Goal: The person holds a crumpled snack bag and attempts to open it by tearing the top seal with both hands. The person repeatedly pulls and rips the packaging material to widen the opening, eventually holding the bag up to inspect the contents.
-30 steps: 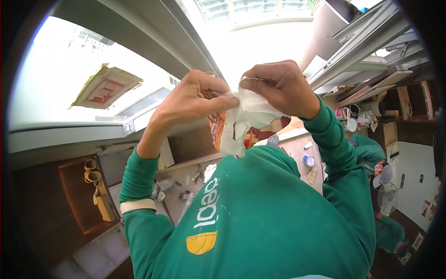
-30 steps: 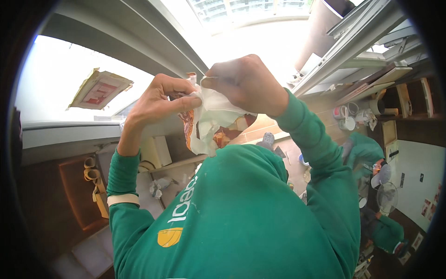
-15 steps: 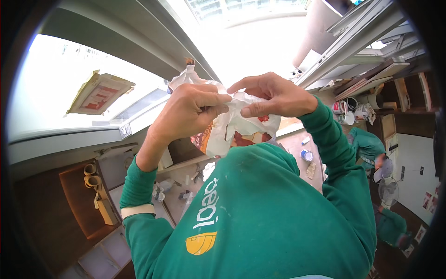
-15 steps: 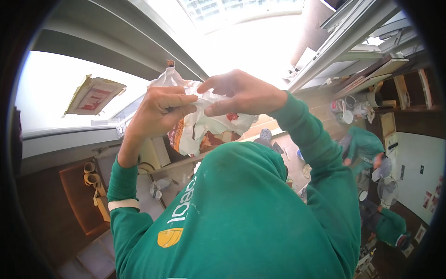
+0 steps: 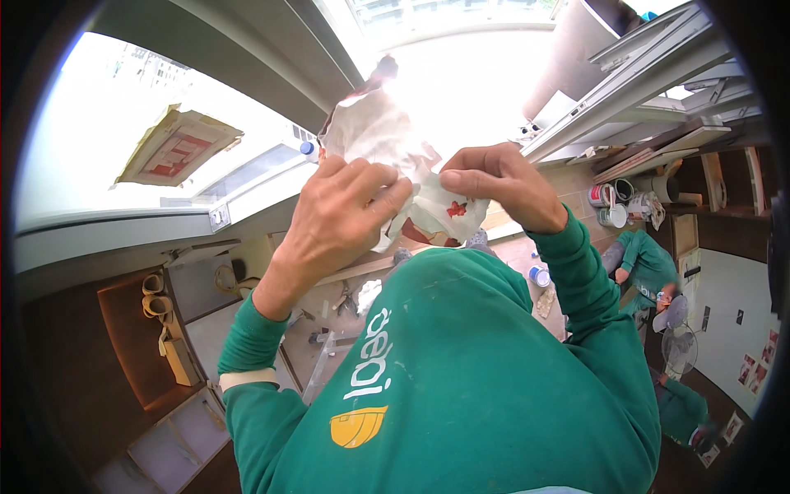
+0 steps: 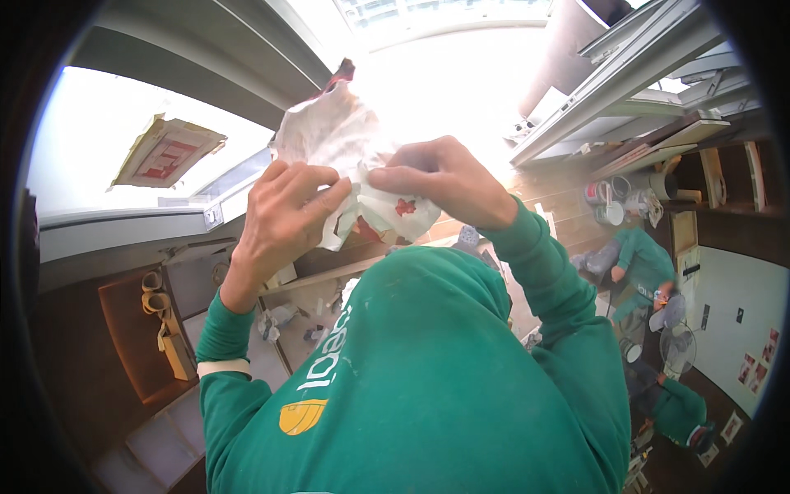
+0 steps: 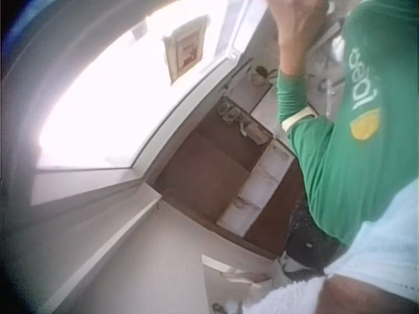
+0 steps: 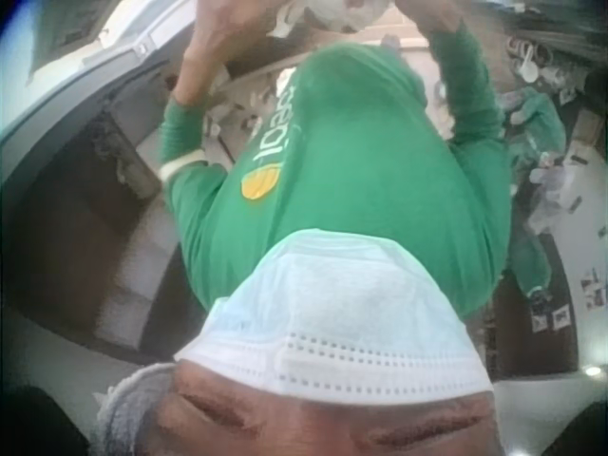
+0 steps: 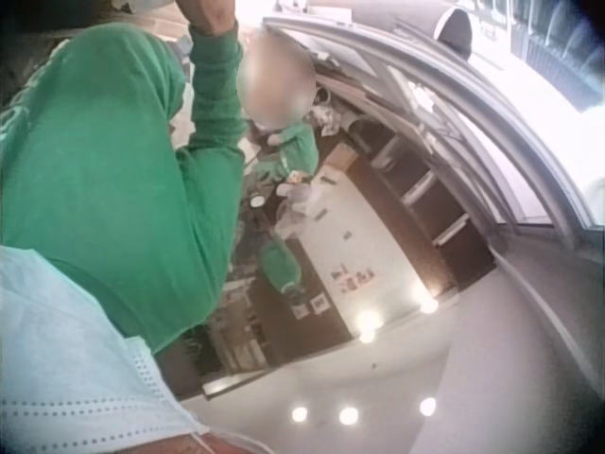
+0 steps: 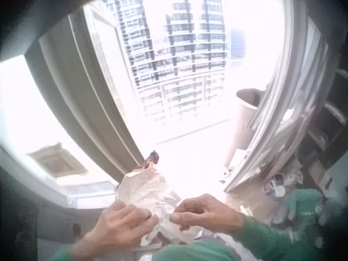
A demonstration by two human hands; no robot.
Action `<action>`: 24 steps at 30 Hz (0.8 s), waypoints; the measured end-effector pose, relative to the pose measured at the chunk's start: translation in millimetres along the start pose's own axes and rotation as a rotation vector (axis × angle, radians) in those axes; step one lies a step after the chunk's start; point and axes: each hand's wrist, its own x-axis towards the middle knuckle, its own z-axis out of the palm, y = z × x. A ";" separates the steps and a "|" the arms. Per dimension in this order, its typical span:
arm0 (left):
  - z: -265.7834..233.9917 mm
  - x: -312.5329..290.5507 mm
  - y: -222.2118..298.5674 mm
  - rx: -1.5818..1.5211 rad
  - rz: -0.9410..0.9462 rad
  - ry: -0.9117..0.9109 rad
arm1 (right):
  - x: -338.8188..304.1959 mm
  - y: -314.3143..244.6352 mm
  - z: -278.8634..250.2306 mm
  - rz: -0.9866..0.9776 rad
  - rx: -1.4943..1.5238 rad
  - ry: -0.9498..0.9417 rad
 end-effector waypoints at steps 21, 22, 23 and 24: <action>2.1 2.6 2.2 -0.600 -0.304 -0.061 | -17.3 20.0 37.9 -0.369 -0.385 0.224; 4.1 3.4 3.2 -0.565 -0.278 -0.018 | -18.8 21.0 37.4 -0.371 -0.379 0.236; 6.5 4.2 5.4 -0.530 -0.251 0.026 | -20.0 23.0 38.0 -0.366 -0.316 0.254; 8.7 5.1 7.8 -0.496 -0.224 0.068 | -21.0 25.9 40.0 -0.361 -0.251 0.275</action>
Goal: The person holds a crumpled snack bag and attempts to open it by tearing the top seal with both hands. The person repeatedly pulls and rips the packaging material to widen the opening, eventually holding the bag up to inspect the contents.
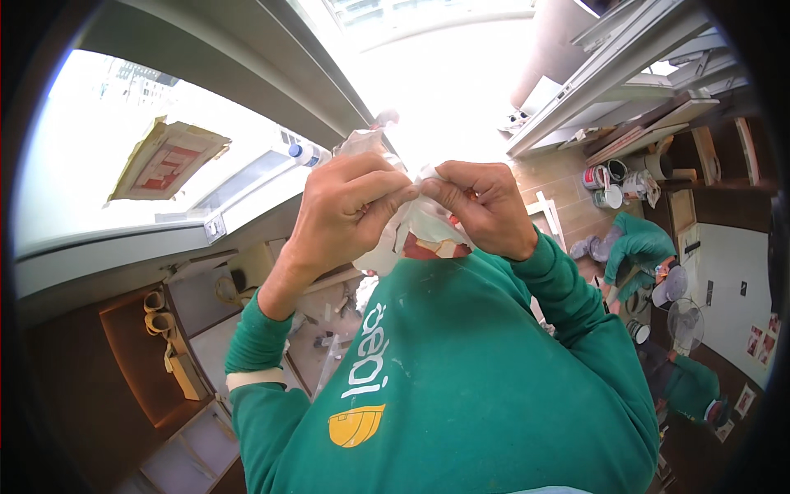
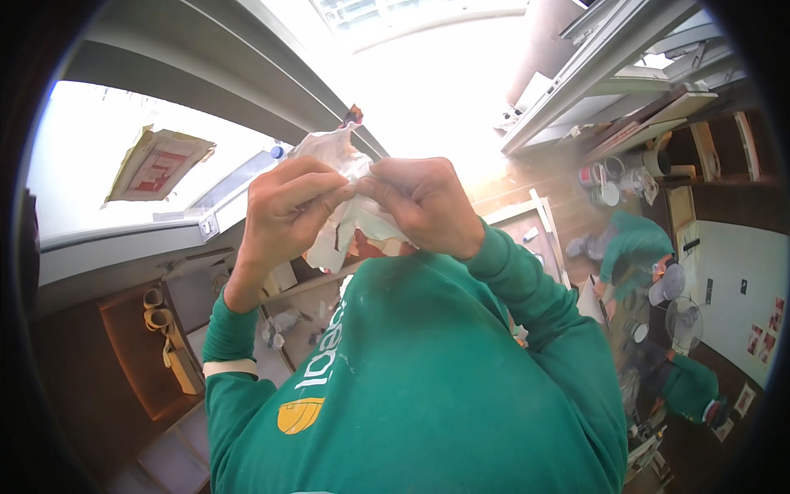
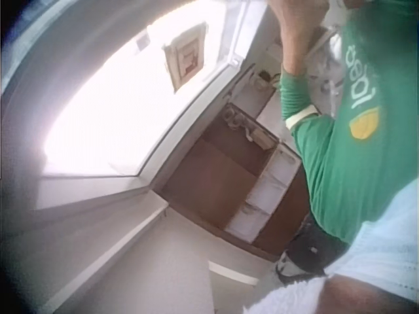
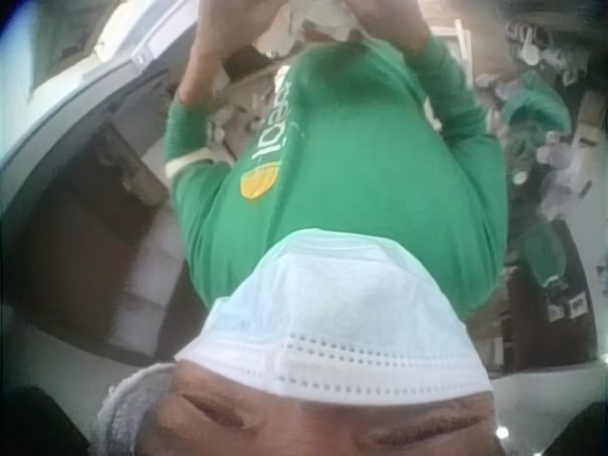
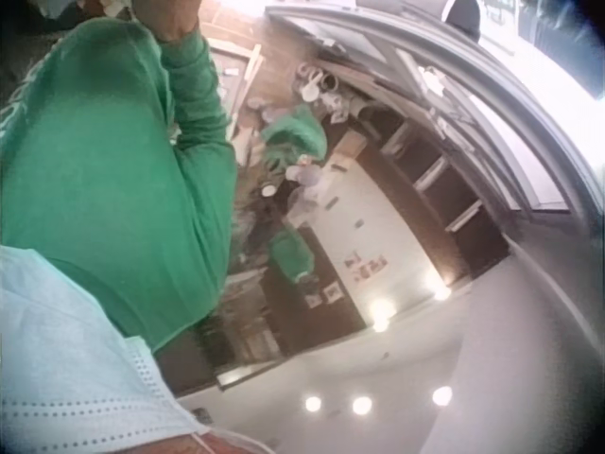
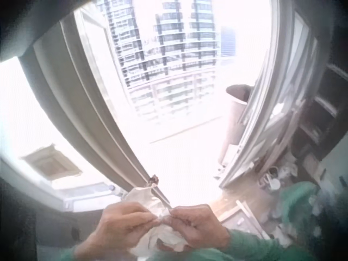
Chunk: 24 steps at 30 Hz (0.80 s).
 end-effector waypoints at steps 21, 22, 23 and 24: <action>46.2 -14.1 6.8 -0.018 0.021 0.456 | -19.1 0.3 20.2 0.197 0.431 0.353; 45.3 -15.4 7.7 -0.029 -0.002 0.454 | -18.8 -0.7 20.7 0.194 0.426 0.364; 44.5 -16.7 8.5 -0.040 -0.025 0.452 | -19.0 -1.5 20.0 0.206 0.419 0.348; 43.7 -17.4 8.6 -0.051 -0.049 0.450 | -19.8 -2.0 18.3 0.217 0.411 0.331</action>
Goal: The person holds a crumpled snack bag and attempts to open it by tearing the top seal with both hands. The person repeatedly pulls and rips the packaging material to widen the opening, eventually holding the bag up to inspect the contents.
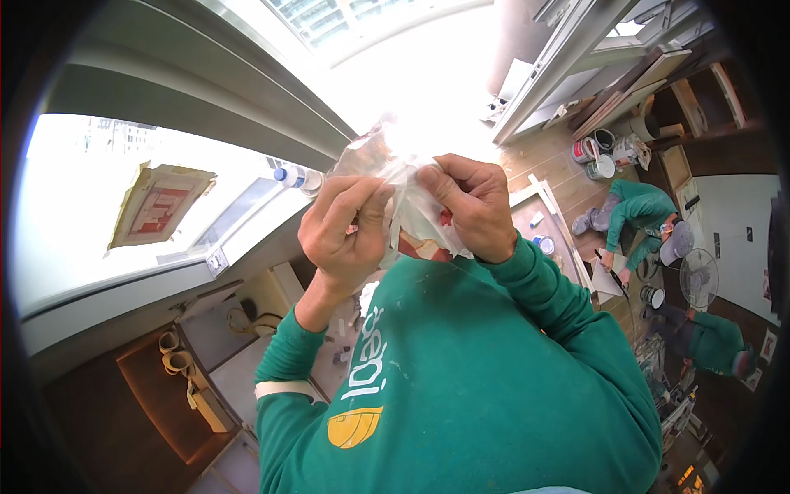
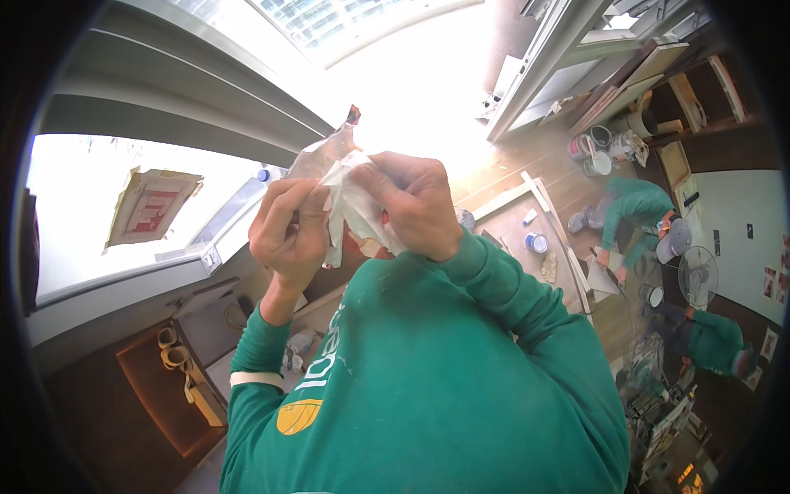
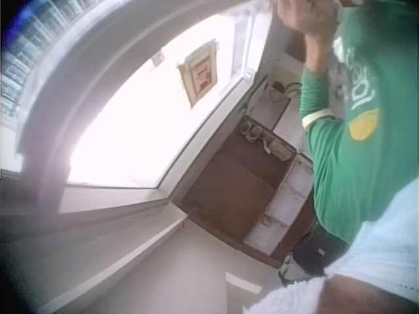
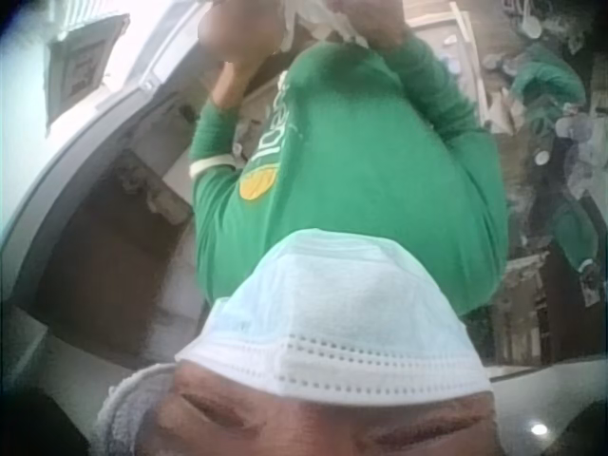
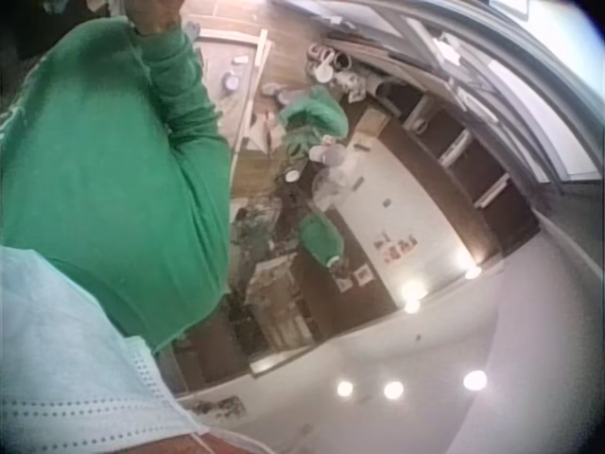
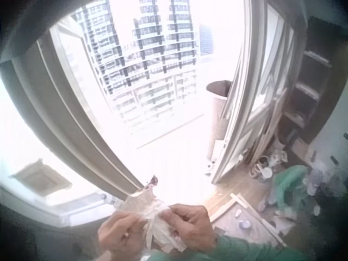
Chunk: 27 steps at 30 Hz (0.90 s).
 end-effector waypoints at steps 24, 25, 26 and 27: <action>-0.3 0.5 -13.1 -0.399 -0.686 -0.025 | 8.0 14.7 3.8 -0.037 -0.091 0.107; -1.4 0.1 -14.1 -0.388 -0.665 -0.027 | 9.8 15.3 2.0 0.007 -0.057 0.070; -3.4 0.5 -15.5 -0.389 -0.657 -0.003 | 11.9 15.6 0.8 -0.009 -0.056 0.068; -5.9 2.6 -17.6 -0.392 -0.647 0.020 | 14.4 15.6 -0.4 -0.026 -0.055 0.069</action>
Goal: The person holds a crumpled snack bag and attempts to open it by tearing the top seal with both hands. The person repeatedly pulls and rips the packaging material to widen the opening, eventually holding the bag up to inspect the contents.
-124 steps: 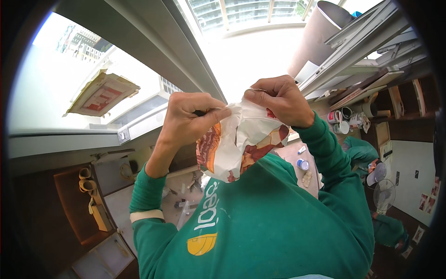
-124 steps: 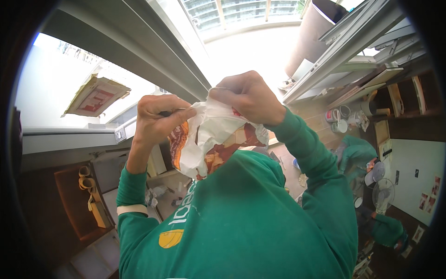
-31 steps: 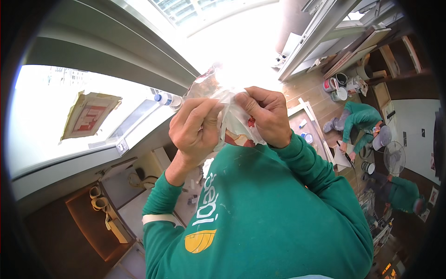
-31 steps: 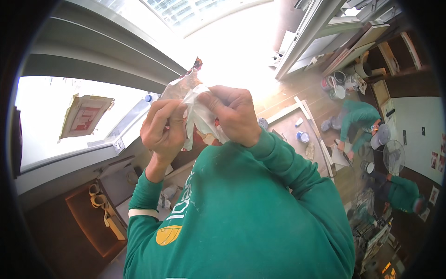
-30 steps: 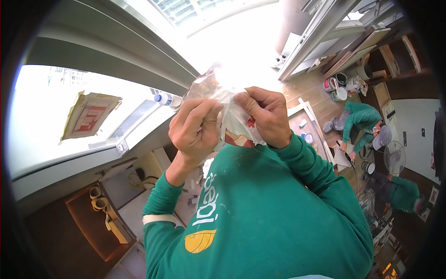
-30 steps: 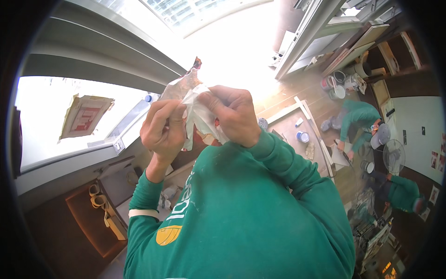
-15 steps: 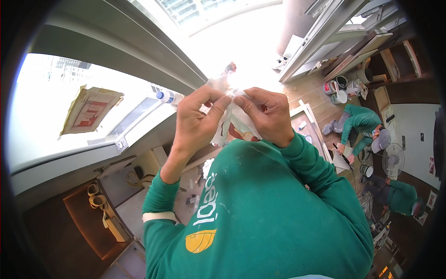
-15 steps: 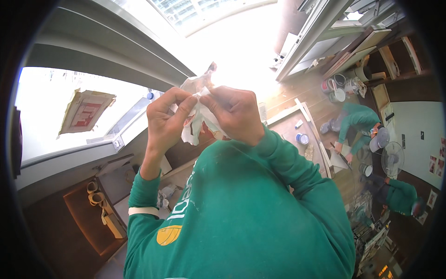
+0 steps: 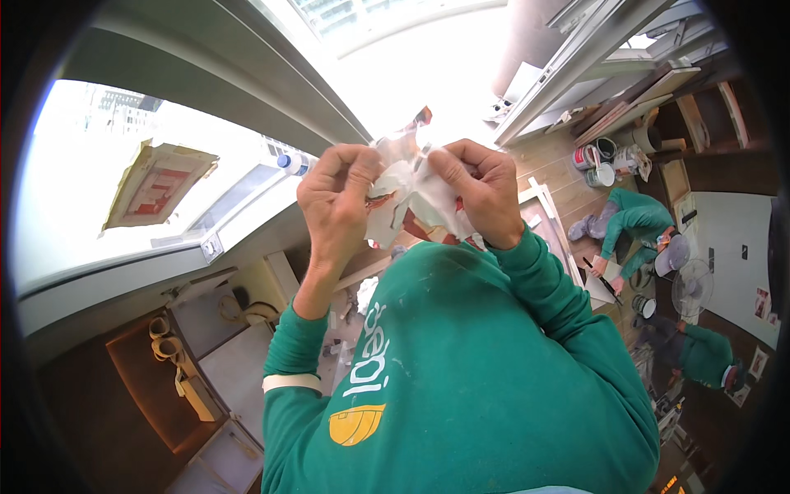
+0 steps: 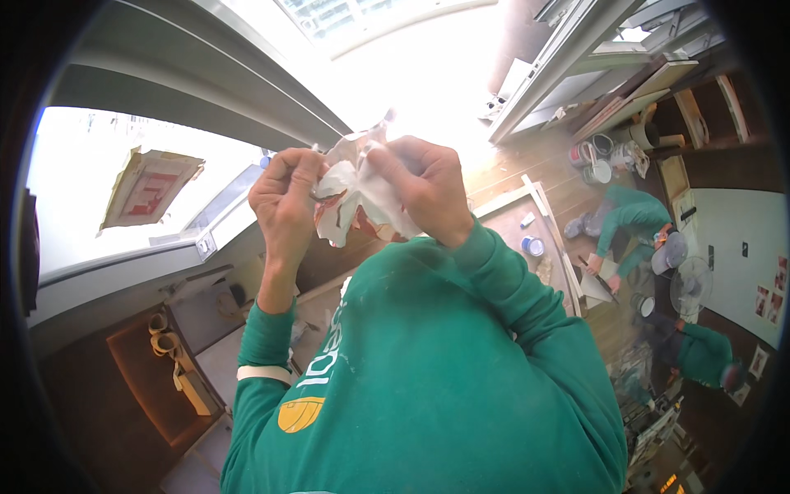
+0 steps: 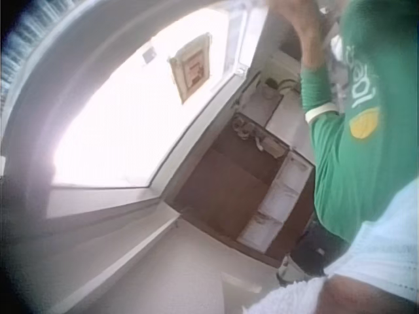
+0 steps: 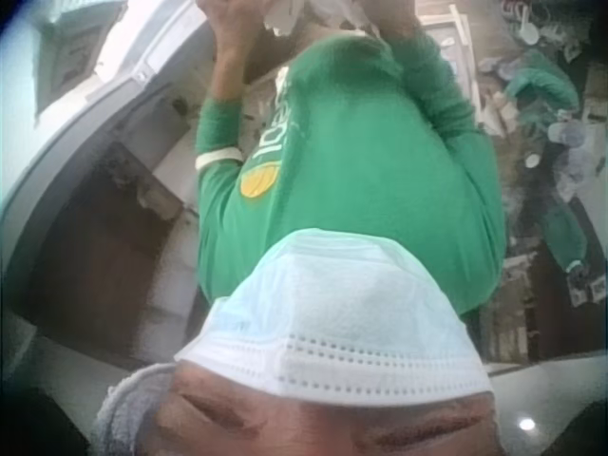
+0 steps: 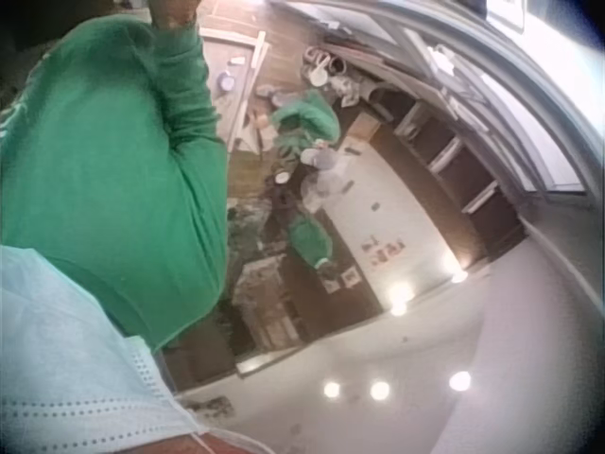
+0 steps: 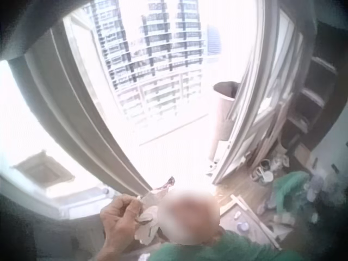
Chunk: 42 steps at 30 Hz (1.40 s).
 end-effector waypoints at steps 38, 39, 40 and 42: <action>-20.6 -7.8 -14.4 0.092 0.073 0.081 | 27.6 12.7 26.6 -0.739 -0.555 0.228; -20.5 -5.3 -11.3 0.112 0.115 0.095 | 32.1 10.6 25.4 -0.785 -0.604 0.197; -23.3 -3.0 -8.6 0.148 0.120 0.043 | 36.5 7.9 23.8 -0.831 -0.652 0.166; -33.8 2.8 -2.4 0.223 0.134 -0.054 | 41.7 1.6 20.1 -0.903 -0.752 0.095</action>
